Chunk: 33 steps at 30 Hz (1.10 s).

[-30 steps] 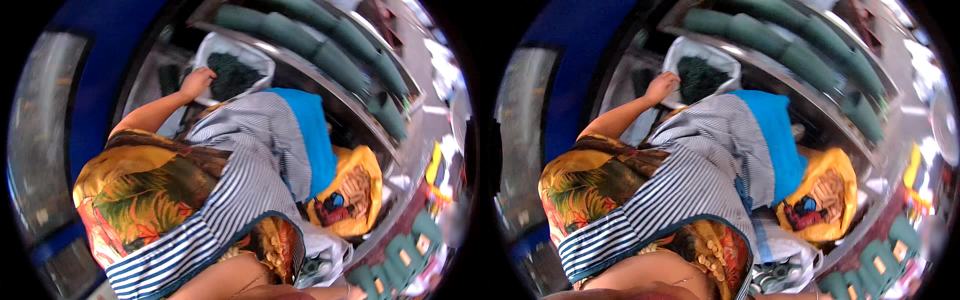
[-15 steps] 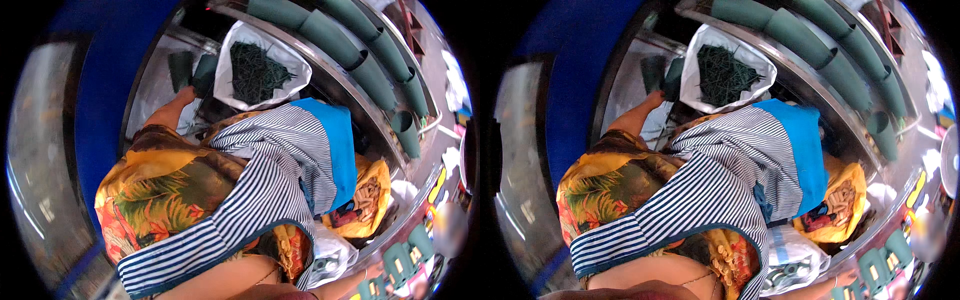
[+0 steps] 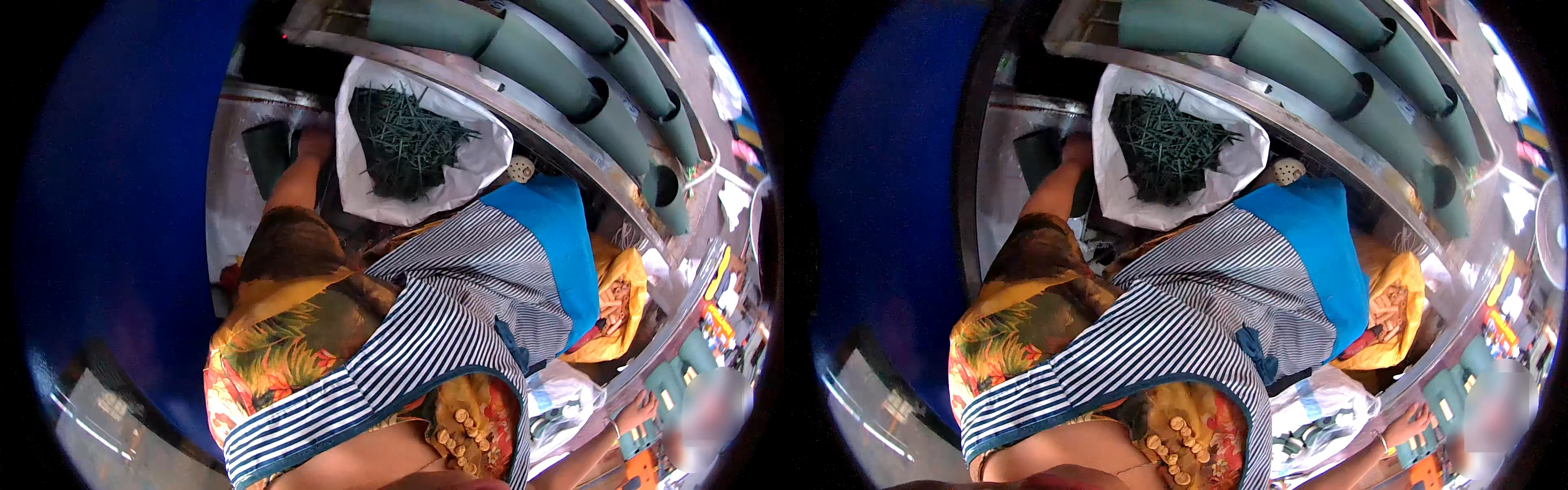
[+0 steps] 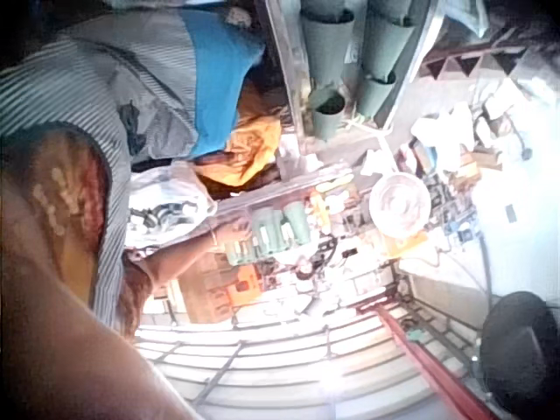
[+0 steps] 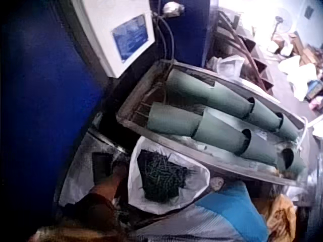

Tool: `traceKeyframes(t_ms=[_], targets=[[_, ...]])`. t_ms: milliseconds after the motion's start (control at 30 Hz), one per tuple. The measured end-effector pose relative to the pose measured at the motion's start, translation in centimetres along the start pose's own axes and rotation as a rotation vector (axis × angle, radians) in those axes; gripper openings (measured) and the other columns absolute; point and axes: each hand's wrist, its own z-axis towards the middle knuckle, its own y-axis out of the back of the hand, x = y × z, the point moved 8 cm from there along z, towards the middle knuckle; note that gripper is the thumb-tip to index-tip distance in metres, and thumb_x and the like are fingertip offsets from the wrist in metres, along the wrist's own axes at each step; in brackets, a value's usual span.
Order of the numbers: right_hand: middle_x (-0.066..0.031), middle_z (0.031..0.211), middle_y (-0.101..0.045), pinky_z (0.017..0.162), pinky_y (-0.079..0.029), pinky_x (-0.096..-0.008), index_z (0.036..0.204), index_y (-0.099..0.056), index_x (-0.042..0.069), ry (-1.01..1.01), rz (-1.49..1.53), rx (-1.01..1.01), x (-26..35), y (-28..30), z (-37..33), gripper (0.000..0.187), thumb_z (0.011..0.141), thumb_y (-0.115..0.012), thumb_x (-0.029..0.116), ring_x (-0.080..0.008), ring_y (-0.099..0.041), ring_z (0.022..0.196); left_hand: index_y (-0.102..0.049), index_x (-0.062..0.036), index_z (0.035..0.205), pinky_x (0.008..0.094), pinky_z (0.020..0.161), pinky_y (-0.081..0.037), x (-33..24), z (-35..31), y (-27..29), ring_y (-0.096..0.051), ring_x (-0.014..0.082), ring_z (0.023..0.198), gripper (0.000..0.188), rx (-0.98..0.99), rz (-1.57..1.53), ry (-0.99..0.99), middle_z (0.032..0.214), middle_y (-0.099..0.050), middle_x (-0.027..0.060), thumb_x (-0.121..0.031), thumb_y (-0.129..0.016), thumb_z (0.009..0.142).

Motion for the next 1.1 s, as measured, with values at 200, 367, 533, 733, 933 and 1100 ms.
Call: traceKeyframes(t_ms=[200, 367, 533, 733, 933, 1100], targets=[[-0.0218, 0.142, -0.044, 0.107, -0.038, -0.0436, 0.125, -0.060, 0.000, 0.409, 0.218, -0.044, 16.8, -1.7, 7.8, 0.037, 0.095, -0.060, 0.022, -0.0364, -0.043, 0.131, -0.058, -0.0131, 0.111, 0.0502, 0.067, -0.052, 3.8, -14.9, -1.9, -0.066, 0.0366, 0.086, 0.021, -0.229, -0.165, 0.097, 0.091, -0.066, 0.0187, -0.023, -0.051, 0.094], [-0.0189, 0.144, -0.044, 0.104, -0.043, -0.0423, 0.126, -0.058, 0.001, 0.706, 0.591, 0.065, 39.8, 1.2, 3.6, 0.034, 0.093, -0.060, 0.012, -0.0347, -0.044, 0.131, -0.061, -0.0074, 0.109, 0.0428, 0.079, -0.049, 15.5, -28.4, 1.6, -0.061, 0.0315, 0.097, 0.027, -0.762, -1.090, 0.945, 0.103, -0.067, 0.0126, -0.029, -0.061, 0.093], [-0.0096, 0.133, -0.056, 0.107, -0.034, -0.0474, 0.122, -0.062, 0.011, 1.268, 0.802, 0.255, 56.7, 6.7, -8.7, 0.044, 0.081, -0.068, 0.025, -0.0341, -0.047, 0.126, -0.063, -0.0030, 0.118, 0.0375, 0.090, -0.048, 14.4, -23.5, 3.4, -0.061, 0.0230, 0.104, 0.042, -0.823, -1.965, 0.811, 0.121, -0.063, 0.0111, -0.037, -0.063, 0.094], [0.0054, 0.138, -0.052, 0.108, -0.022, -0.0641, 0.127, -0.061, 0.022, 1.336, 0.907, 0.155, 64.7, 5.7, -15.7, 0.059, 0.072, -0.070, 0.042, -0.0299, -0.036, 0.136, -0.063, -0.0042, 0.119, 0.0358, 0.091, -0.048, -3.7, -7.5, 9.3, -0.063, 0.0210, 0.101, 0.044, 0.073, -2.031, 0.457, 0.113, -0.067, 0.0074, -0.040, -0.063, 0.093], [0.0027, 0.135, -0.053, 0.105, -0.024, -0.0656, 0.126, -0.058, 0.015, 0.817, 0.909, 0.264, 63.1, 1.2, -13.9, 0.064, 0.068, -0.076, 0.036, -0.0323, -0.035, 0.133, -0.062, -0.0079, 0.122, 0.0391, 0.095, -0.046, -16.3, -4.4, 8.9, -0.061, 0.0220, 0.107, 0.045, -0.003, -2.418, 0.506, 0.117, -0.066, 0.0073, -0.043, -0.059, 0.095], [-0.0002, 0.128, -0.057, 0.104, -0.024, -0.0664, 0.124, -0.060, 0.020, 0.859, 0.802, 0.118, 63.3, 2.2, -15.8, 0.060, 0.068, -0.078, 0.033, -0.0351, -0.036, 0.132, -0.058, -0.0079, 0.127, 0.0464, 0.101, -0.042, -20.2, -3.7, 1.6, -0.057, 0.0273, 0.116, 0.052, 0.056, -2.706, 0.448, 0.126, -0.062, 0.0088, -0.046, -0.062, 0.092]])
